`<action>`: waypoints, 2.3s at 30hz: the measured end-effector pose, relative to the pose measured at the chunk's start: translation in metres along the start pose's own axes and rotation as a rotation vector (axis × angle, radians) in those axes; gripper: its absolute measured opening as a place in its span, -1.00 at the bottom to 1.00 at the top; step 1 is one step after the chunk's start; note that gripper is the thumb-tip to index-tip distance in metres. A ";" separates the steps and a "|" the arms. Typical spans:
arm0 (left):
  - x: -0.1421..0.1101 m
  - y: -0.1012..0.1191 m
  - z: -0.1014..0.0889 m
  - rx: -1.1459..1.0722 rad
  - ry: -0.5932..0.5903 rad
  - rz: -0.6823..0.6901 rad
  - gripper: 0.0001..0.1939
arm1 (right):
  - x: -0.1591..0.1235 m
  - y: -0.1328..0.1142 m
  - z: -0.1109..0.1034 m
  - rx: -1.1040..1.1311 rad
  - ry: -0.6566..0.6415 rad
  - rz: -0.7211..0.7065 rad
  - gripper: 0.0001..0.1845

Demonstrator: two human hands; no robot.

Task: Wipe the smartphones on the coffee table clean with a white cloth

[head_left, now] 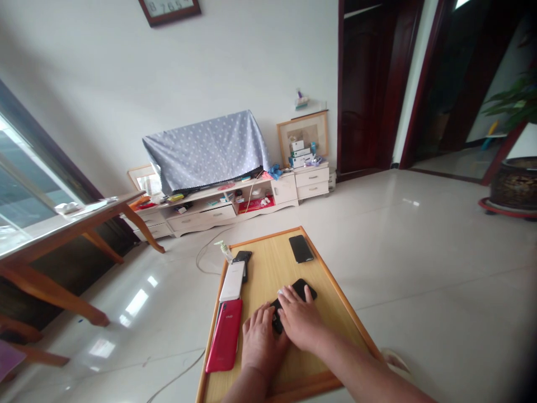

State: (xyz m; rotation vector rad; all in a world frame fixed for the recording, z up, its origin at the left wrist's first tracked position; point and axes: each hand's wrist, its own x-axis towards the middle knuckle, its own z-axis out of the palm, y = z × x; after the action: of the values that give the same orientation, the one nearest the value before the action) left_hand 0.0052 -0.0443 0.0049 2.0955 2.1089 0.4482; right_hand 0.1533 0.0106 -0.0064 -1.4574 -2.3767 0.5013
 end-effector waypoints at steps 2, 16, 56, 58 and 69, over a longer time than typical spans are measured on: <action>0.000 0.000 0.000 0.001 -0.002 0.007 -0.52 | -0.003 -0.001 0.000 0.012 -0.017 -0.040 -0.37; -0.001 0.007 -0.003 0.018 0.008 -0.016 -0.54 | -0.026 0.004 -0.008 -0.006 -0.004 -0.079 -0.36; -0.009 -0.001 -0.017 -0.019 -0.044 -0.059 -0.42 | -0.044 -0.011 -0.023 -0.054 -0.111 0.010 -0.31; -0.009 0.000 -0.018 -0.022 -0.050 -0.059 -0.42 | -0.048 -0.015 -0.019 -0.038 -0.128 -0.027 -0.32; -0.009 0.001 -0.017 -0.052 -0.013 -0.051 -0.47 | -0.054 0.021 -0.011 -0.181 -0.056 0.146 -0.23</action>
State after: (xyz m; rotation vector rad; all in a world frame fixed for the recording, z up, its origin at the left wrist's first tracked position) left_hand 0.0011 -0.0555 0.0200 2.0058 2.1150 0.4762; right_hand 0.1980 -0.0274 -0.0095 -1.7263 -2.4242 0.3731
